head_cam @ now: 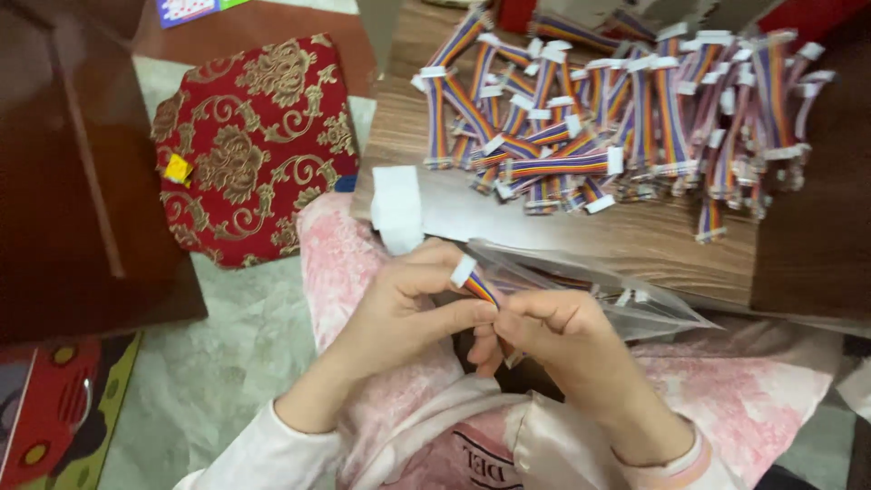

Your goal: The person prepares wire harnesses by wrapping a small piece of white tape around one end of each wire bundle.

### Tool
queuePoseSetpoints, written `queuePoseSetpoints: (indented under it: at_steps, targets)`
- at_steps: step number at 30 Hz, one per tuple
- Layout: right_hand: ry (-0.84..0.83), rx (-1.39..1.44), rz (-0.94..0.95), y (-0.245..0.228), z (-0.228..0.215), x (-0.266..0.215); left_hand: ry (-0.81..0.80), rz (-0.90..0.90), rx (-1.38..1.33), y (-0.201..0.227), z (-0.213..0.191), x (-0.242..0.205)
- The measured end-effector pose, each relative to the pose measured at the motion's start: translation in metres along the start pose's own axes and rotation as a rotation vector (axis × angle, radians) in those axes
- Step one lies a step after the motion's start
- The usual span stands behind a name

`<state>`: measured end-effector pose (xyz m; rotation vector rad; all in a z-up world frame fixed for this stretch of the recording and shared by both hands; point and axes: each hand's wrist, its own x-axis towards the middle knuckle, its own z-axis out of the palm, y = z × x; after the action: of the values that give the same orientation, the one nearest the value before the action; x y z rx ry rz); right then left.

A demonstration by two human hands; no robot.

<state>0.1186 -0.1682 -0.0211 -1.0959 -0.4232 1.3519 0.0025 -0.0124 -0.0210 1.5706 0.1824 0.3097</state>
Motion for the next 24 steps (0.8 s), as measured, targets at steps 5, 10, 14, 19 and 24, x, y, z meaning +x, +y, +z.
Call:
queuePoseSetpoints:
  at_steps: [5, 10, 14, 19, 24]
  targets:
    - [0.265, -0.008, -0.054, 0.030, 0.007, 0.011, 0.428, -0.047, 0.568, -0.010, -0.043, -0.012]
    - [0.343, 0.017, -0.041, 0.044, 0.014, 0.023, 0.441, 0.103, 0.804, -0.015, -0.059, -0.008]
    - [0.373, 0.035, -0.080, 0.045, 0.016, 0.027, 0.368, 0.136, 0.873, -0.020, -0.065, -0.001]
    - [0.400, 0.029, -0.090, 0.046, 0.013, 0.028, 0.371, 0.155, 0.961, -0.019, -0.069, 0.000]
    - [0.348, 0.001, -0.162, 0.046, 0.019, 0.032, 0.380, 0.147, 1.012, -0.020, -0.075, 0.007]
